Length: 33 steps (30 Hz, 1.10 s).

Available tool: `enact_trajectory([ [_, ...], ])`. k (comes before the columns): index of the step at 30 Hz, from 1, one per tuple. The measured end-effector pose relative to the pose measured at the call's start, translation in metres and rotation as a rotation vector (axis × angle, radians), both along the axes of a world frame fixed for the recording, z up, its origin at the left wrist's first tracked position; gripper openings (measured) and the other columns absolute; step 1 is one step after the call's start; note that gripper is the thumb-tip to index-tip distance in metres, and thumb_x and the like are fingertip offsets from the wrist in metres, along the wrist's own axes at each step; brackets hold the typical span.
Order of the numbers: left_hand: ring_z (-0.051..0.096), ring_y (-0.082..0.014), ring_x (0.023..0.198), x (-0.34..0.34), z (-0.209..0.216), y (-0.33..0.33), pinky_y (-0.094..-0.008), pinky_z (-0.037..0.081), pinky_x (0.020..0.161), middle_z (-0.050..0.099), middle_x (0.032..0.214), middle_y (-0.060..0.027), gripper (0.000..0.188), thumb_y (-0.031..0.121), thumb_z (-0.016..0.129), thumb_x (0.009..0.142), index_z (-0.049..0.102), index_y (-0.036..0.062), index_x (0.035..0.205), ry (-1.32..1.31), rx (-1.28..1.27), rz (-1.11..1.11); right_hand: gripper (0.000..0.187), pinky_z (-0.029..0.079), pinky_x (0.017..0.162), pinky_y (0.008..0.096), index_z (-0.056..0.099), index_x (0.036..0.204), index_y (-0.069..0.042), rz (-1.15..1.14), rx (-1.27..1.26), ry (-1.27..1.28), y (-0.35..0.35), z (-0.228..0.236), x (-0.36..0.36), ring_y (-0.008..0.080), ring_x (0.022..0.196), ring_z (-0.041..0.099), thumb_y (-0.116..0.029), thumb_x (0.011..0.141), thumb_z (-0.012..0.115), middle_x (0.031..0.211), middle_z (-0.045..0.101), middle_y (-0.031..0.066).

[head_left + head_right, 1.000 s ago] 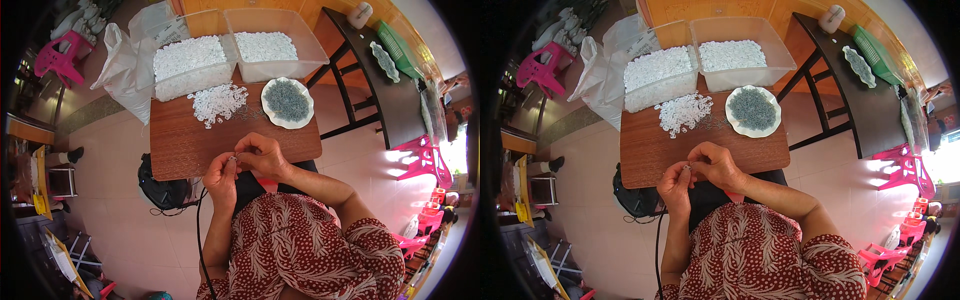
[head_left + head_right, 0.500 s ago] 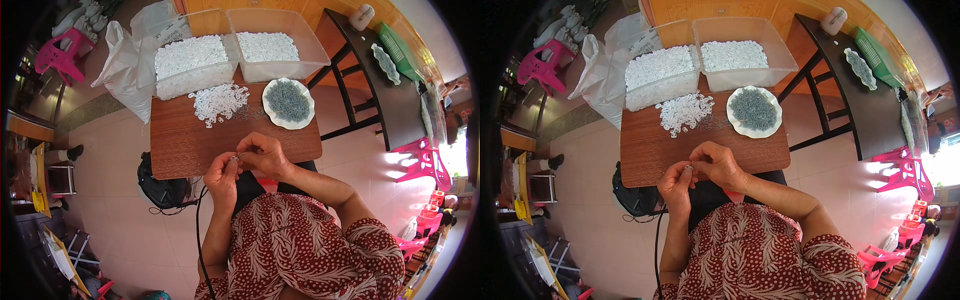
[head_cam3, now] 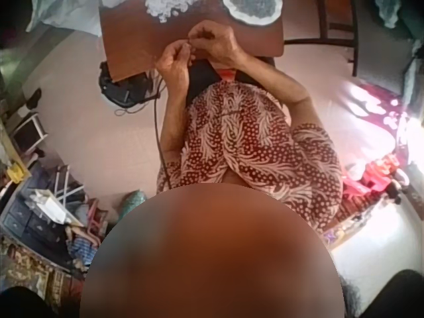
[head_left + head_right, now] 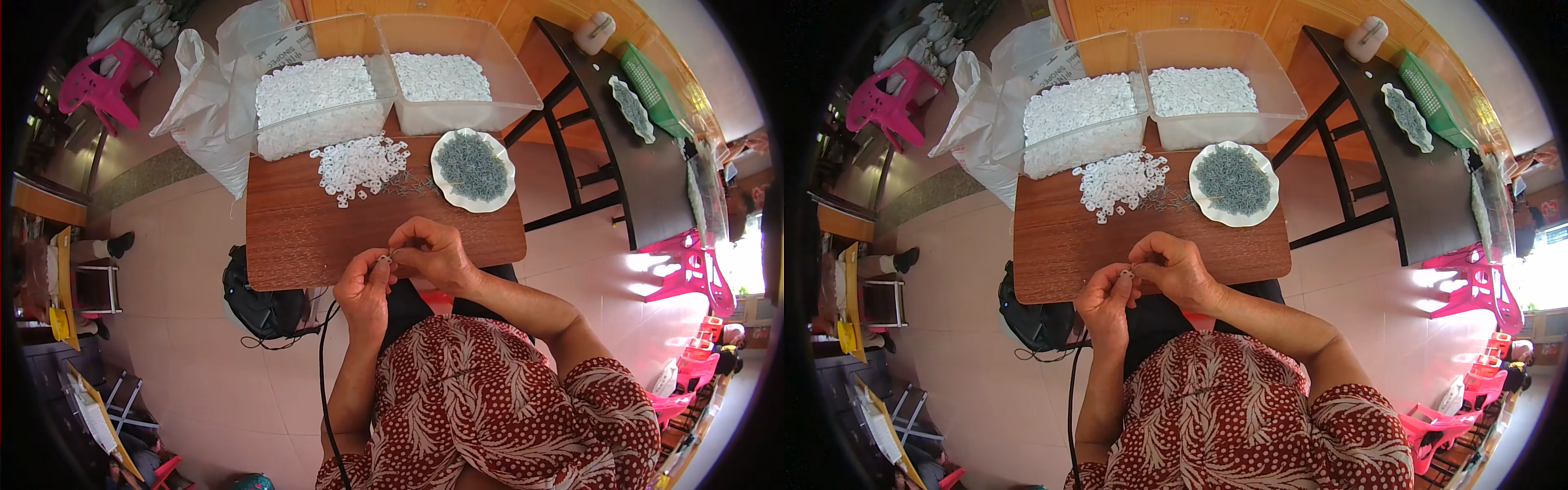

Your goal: Assembling small electrical plug components by inserting metal terminals into plastic housings.

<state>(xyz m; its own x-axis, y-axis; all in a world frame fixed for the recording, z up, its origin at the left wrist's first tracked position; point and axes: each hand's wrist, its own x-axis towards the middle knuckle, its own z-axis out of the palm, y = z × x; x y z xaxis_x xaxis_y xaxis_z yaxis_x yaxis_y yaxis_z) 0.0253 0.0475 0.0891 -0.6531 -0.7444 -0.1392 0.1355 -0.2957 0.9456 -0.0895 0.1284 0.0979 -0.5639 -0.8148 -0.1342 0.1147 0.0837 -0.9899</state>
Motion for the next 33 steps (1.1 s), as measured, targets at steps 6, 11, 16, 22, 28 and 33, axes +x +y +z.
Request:
enact_trajectory([
  [6,0.055,-0.0076,0.060,0.002,-0.001,-0.001,-0.0178,0.042,0.050,0.063,0.077,-0.0058,0.011,0.005,0.060,0.086,0.063,-0.0039,0.092,0.000,0.021,-0.010,0.013,0.057,0.072,0.0268,0.055,0.093,0.002,0.011,0.007,-0.089,0.000,0.001,0.000,0.0098,0.082,0.059,0.007,0.082,0.058,0.088,0.057,0.0042],
  [11,0.054,-0.0072,0.060,0.002,-0.004,0.000,-0.0173,0.042,0.051,0.063,0.076,-0.0051,0.011,0.005,0.060,0.086,0.063,-0.0036,0.092,-0.023,-0.033,-0.004,0.013,0.057,0.073,0.0267,0.055,0.094,0.002,0.015,0.009,-0.091,0.000,-0.002,0.001,0.0098,0.082,0.059,0.007,0.082,0.058,0.088,0.057,0.0041],
  [16,0.054,-0.0065,0.061,0.003,-0.006,0.000,-0.0169,0.041,0.051,0.063,0.077,-0.0041,0.010,0.004,0.059,0.086,0.063,-0.0033,0.093,-0.030,-0.059,-0.008,0.013,0.057,0.073,0.0256,0.056,0.093,0.002,0.016,0.009,-0.116,0.000,0.001,0.003,0.0094,0.082,0.059,0.008,0.082,0.057,0.088,0.057,0.0042],
  [22,0.053,-0.0053,0.061,0.001,-0.010,0.004,-0.0168,0.040,0.051,0.062,0.077,-0.0025,0.009,0.003,0.058,0.087,0.063,-0.0028,0.092,-0.044,-0.122,0.005,0.014,0.057,0.073,0.0256,0.055,0.092,0.002,0.012,-0.025,-0.066,0.000,-0.006,0.005,0.0105,0.083,0.059,0.010,0.081,0.057,0.087,0.057,0.0050],
  [28,0.053,-0.0069,0.060,0.001,-0.015,0.006,-0.0195,0.044,0.054,0.060,0.078,-0.0030,0.009,-0.002,0.055,0.086,0.062,-0.0025,0.091,-0.115,-0.231,-0.019,0.016,0.052,0.059,0.0269,0.058,0.086,0.000,0.050,-0.032,0.482,0.000,-0.007,0.002,0.0129,0.073,0.060,0.010,0.074,0.063,0.082,0.057,0.0059],
  [33,0.053,-0.0063,0.058,0.000,-0.015,0.003,-0.0186,0.042,0.051,0.060,0.075,-0.0032,0.009,0.001,0.056,0.086,0.062,-0.0026,0.092,-0.145,-0.074,-0.024,0.015,0.049,0.057,0.0276,0.059,0.085,0.000,0.056,-0.055,0.662,-0.003,-0.011,-0.004,0.0139,0.073,0.059,0.008,0.073,0.064,0.081,0.056,0.0060],
])
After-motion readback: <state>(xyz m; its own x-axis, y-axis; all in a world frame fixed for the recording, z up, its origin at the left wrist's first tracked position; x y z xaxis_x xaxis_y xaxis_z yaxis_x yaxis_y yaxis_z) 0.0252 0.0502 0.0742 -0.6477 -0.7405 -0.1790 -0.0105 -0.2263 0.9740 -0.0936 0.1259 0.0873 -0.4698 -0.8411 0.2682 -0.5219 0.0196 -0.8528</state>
